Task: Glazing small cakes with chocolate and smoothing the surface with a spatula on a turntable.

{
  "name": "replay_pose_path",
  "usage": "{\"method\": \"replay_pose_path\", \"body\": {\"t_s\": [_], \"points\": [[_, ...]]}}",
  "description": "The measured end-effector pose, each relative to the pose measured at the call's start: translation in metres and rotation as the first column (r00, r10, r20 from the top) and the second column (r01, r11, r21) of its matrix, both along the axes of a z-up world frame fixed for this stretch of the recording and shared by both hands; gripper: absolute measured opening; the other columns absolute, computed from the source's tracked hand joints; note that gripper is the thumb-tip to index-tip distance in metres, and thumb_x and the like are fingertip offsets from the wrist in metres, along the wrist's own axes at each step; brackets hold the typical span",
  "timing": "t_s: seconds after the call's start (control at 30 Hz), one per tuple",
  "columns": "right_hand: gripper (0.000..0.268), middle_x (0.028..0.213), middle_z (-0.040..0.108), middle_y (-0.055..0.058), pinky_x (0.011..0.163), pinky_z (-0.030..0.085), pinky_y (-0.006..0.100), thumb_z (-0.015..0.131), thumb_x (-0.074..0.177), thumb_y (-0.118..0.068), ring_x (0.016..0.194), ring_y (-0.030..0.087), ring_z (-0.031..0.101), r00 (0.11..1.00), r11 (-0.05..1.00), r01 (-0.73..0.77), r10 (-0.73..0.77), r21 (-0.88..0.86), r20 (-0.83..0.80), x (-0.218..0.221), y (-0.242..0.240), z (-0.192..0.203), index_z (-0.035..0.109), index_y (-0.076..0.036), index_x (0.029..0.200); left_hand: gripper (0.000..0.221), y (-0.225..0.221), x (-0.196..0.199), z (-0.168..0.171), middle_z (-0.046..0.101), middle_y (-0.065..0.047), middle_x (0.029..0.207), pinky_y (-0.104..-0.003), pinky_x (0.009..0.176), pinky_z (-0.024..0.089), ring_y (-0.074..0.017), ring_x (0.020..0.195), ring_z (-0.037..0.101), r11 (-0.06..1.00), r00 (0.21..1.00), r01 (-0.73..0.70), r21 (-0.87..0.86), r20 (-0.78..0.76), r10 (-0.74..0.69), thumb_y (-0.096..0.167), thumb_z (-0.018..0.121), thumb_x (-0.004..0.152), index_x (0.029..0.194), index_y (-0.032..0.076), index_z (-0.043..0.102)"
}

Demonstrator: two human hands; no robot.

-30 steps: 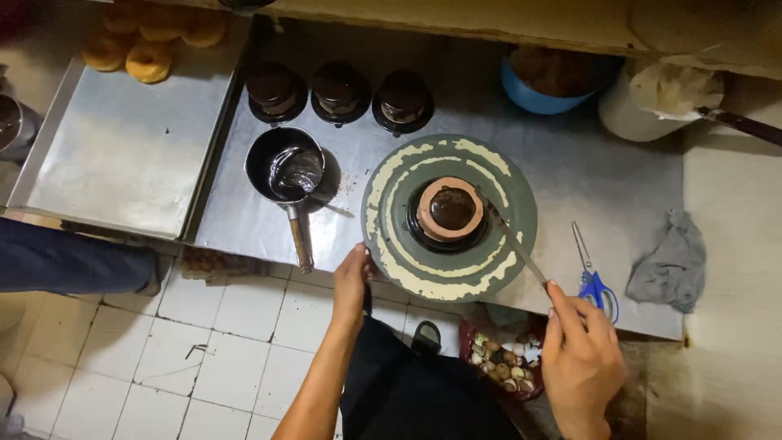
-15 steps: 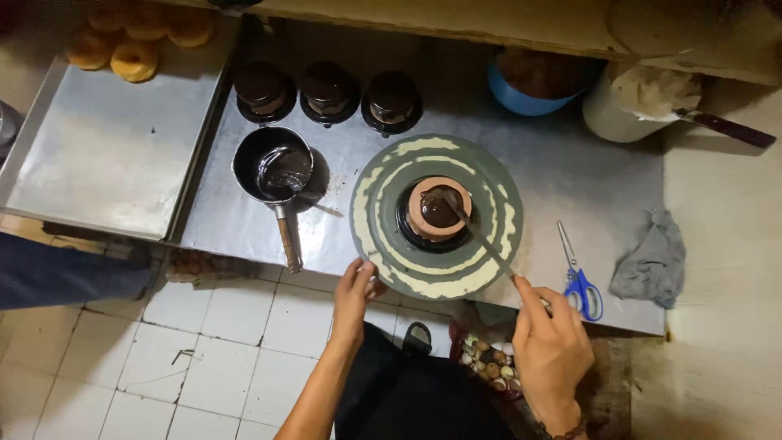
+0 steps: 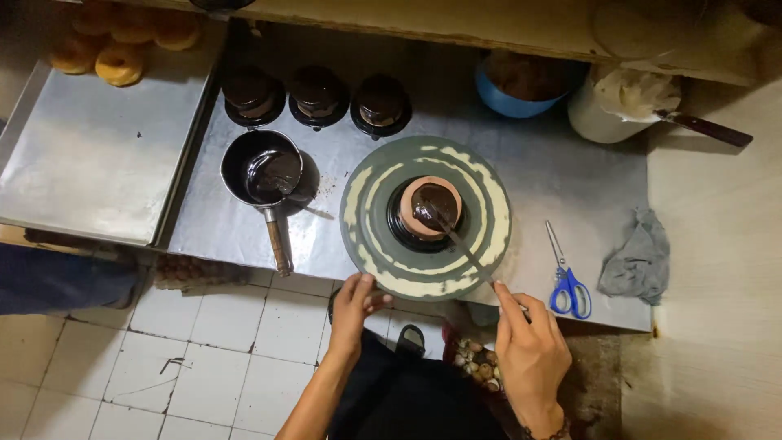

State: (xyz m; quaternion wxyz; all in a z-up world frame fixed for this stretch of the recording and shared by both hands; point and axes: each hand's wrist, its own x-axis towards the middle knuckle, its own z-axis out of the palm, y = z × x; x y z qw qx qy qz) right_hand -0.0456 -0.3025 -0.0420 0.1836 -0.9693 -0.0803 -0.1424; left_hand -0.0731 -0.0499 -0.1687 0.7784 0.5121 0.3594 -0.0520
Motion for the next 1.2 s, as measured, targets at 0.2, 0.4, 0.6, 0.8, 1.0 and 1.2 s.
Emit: {"method": "replay_pose_path", "body": {"t_s": [0.2, 0.4, 0.6, 0.8, 1.0, 1.2], "points": [[0.034, 0.105, 0.069, 0.003, 0.076, 0.056, 0.037, 0.072, 0.091, -0.011, 0.093, 0.025, 0.069, 1.000, 1.000, 0.003, -0.003, -0.002, 0.009, -0.001, 0.003, 0.004, 0.077, -0.021, 0.123, 0.049, -0.006, -0.008, -0.017, 0.074, -0.014, 0.102, -0.035, 0.082, 0.061, -0.0213, 0.086, 0.076, 0.956, 0.954, 0.290, -0.051, 0.094, -0.285, 0.037, 0.068, 0.096, 0.115, -0.008, 0.065], [0.033, 0.107, 0.069, 0.003, 0.075, 0.056, 0.036, 0.071, 0.092, -0.010, 0.094, 0.024, 0.069, 1.000, 1.000, -0.008, 0.007, 0.025, 0.024, -0.003, 0.005, 0.005, 0.076, -0.021, 0.122, 0.047, -0.006, -0.002, -0.017, 0.075, -0.012, 0.099, -0.035, 0.080, 0.059, -0.0226, 0.083, 0.074, 0.994, 0.992, 0.107, -0.011, 0.061, -0.106, 0.043, 0.064, 0.094, 0.118, 0.002, 0.066], [0.036, 0.105, 0.068, 0.003, 0.075, 0.056, 0.036, 0.072, 0.089, -0.010, 0.093, 0.024, 0.069, 0.999, 1.000, -0.021, 0.021, 0.008, 0.024, -0.003, 0.004, 0.004, 0.076, -0.020, 0.123, 0.056, -0.006, -0.005, -0.027, 0.076, -0.007, 0.100, -0.033, 0.082, 0.060, -0.0199, 0.086, 0.075, 0.895, 0.898, 0.440, -0.077, 0.060, -0.436, 0.049, 0.063, 0.092, 0.116, -0.001, 0.069], [0.036, 0.105, 0.068, 0.003, 0.075, 0.056, 0.036, 0.072, 0.089, -0.010, 0.093, 0.025, 0.069, 0.999, 0.999, -0.040, 0.040, -0.004, 0.015, -0.004, 0.002, 0.002, 0.075, -0.020, 0.123, 0.060, 0.003, 0.008, 0.006, 0.072, -0.013, 0.086, -0.035, 0.080, 0.059, -0.0229, 0.082, 0.075, 1.000, 1.000, 0.020, -0.022, 0.015, -0.020, 0.047, 0.066, 0.091, 0.128, 0.001, 0.058], [0.036, 0.106, 0.068, 0.003, 0.075, 0.057, 0.036, 0.070, 0.090, -0.010, 0.093, 0.024, 0.069, 0.999, 0.999, -0.038, 0.038, 0.024, -0.018, -0.007, 0.002, 0.000, 0.075, -0.018, 0.124, 0.068, 0.005, 0.006, 0.009, 0.071, 0.001, 0.095, -0.036, 0.076, 0.057, -0.0218, 0.082, 0.074, 0.997, 0.998, 0.056, -0.056, 0.014, -0.055, 0.049, 0.064, 0.089, 0.134, 0.000, 0.054], [0.038, 0.106, 0.069, 0.002, 0.074, 0.056, 0.037, 0.071, 0.088, -0.009, 0.092, 0.024, 0.069, 0.999, 0.999, -0.029, 0.030, 0.023, -0.043, -0.011, 0.002, 0.001, 0.075, -0.019, 0.124, 0.061, 0.017, 0.008, -0.016, 0.056, -0.007, 0.069, -0.034, 0.078, 0.057, -0.0208, 0.081, 0.076, 0.999, 0.998, 0.026, 0.038, 0.055, -0.028, 0.055, 0.061, 0.095, 0.127, 0.002, 0.061]]}}
